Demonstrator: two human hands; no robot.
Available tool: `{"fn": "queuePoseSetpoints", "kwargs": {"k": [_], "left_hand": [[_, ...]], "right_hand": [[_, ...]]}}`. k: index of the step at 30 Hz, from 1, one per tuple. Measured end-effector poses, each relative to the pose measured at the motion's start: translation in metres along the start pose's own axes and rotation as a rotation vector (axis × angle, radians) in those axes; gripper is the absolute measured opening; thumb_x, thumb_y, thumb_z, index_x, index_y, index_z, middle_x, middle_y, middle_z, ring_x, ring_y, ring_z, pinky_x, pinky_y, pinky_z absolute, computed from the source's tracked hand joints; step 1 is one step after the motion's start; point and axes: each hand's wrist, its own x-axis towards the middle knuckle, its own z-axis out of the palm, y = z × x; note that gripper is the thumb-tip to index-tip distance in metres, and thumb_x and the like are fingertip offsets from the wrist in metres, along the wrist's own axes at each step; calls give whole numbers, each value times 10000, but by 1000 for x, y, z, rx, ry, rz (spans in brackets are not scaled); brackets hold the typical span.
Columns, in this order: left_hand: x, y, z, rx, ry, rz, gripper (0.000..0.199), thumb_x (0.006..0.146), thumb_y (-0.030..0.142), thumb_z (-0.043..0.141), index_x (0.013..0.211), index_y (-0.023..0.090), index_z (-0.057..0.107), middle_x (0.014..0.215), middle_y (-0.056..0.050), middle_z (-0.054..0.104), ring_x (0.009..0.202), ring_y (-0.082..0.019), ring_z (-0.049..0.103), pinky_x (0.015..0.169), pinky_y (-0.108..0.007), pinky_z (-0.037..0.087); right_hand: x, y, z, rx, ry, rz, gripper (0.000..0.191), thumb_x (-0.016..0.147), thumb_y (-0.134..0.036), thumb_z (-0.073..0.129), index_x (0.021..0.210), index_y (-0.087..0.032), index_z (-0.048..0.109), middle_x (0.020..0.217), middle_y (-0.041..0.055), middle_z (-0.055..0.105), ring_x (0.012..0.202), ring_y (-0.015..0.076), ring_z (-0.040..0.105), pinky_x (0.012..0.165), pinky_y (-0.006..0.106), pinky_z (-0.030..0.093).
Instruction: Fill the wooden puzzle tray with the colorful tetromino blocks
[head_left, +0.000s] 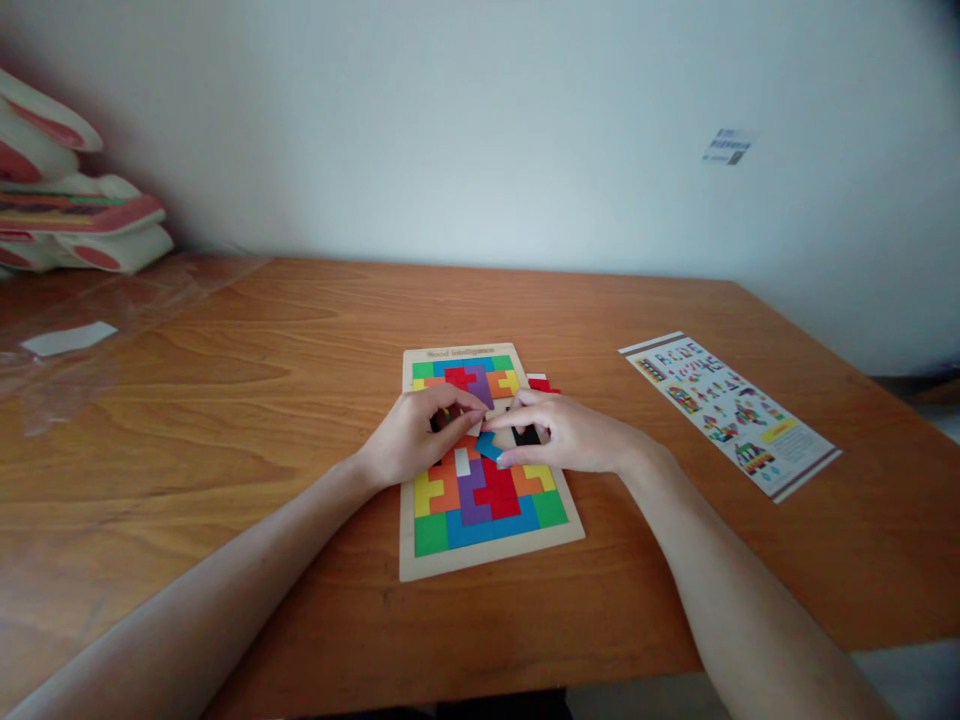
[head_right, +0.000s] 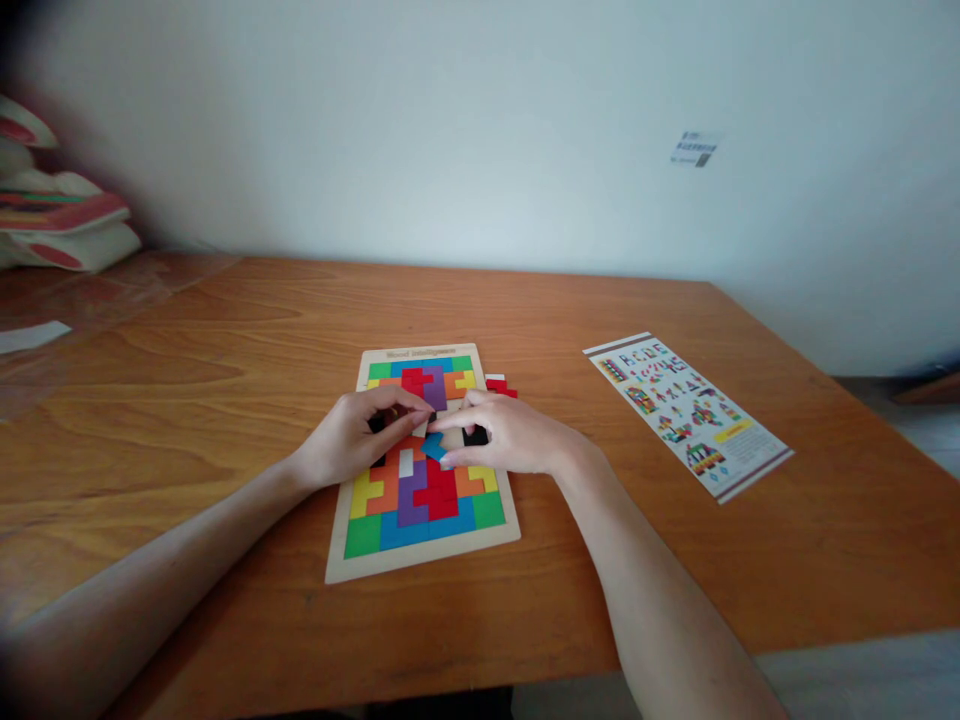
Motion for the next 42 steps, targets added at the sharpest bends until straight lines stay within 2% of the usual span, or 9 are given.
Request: {"fn": "queuePoseSetpoints", "kwargs": {"k": [2, 8, 15, 20, 26, 30, 34, 38, 42], "left_hand": [[0, 0, 0, 11, 3, 0, 234, 933, 356, 550, 958, 187, 710, 887, -36, 730, 726, -133, 633, 636, -230, 494], [0, -5, 0, 52, 17, 13, 235, 934, 374, 550, 970, 208, 712, 926, -29, 731, 770, -138, 644, 701, -240, 510], [0, -4, 1, 57, 21, 10, 216, 931, 360, 561, 959, 204, 708, 925, -23, 728, 765, -135, 641, 684, -236, 498], [0, -3, 0, 41, 8, 11, 213, 932, 349, 561, 966, 200, 709, 922, -25, 726, 755, -132, 636, 668, -230, 496], [-1, -2, 1, 26, -1, -3, 224, 930, 356, 566, 975, 191, 711, 862, -14, 722, 659, -106, 598, 612, -210, 479], [-1, -3, 2, 30, -19, -2, 222, 924, 355, 574, 980, 196, 719, 867, -9, 733, 681, -110, 617, 638, -211, 487], [-1, -3, 1, 37, -25, -4, 218, 917, 351, 579, 982, 205, 726, 889, -8, 744, 740, -123, 648, 669, -216, 499], [-1, -3, 1, 49, -27, -4, 222, 909, 355, 579, 966, 197, 724, 883, -18, 745, 748, -134, 656, 666, -222, 508], [0, -1, 1, 47, -27, 0, 214, 908, 345, 577, 950, 192, 721, 880, -21, 745, 752, -137, 659, 676, -225, 509]], "right_hand": [[0, -2, 1, -4, 3, -3, 388, 840, -472, 691, 1197, -320, 678, 1027, 60, 600, 991, 222, 554, 908, 387, 433], [4, 2, 7, -18, 100, 71, 404, 767, -506, 745, 1042, -224, 654, 854, 12, 543, 751, 154, 508, 701, 287, 423], [6, 1, 10, -5, 167, 87, 359, 741, -505, 768, 883, -207, 628, 768, -18, 518, 675, 126, 472, 617, 260, 372], [7, 1, 9, 60, 147, 81, 279, 882, -479, 623, 908, -204, 665, 718, -11, 571, 633, 124, 491, 596, 266, 365], [8, 9, 9, 126, 271, 86, 260, 948, -403, 526, 968, -190, 674, 865, 40, 678, 754, 150, 596, 671, 283, 430], [8, 11, 7, 139, 263, 101, 257, 921, -411, 565, 940, -185, 684, 810, 27, 660, 698, 139, 570, 638, 280, 423], [6, 6, 5, 123, 171, 113, 284, 841, -456, 674, 916, -183, 692, 730, -6, 579, 639, 120, 486, 582, 260, 373], [5, 0, 5, 96, 140, 114, 430, 684, -508, 809, 950, -192, 691, 831, 5, 552, 724, 135, 499, 621, 255, 391], [6, 1, 8, 62, 136, 99, 474, 630, -537, 834, 922, -198, 679, 869, 10, 539, 800, 158, 519, 690, 269, 418]]}}
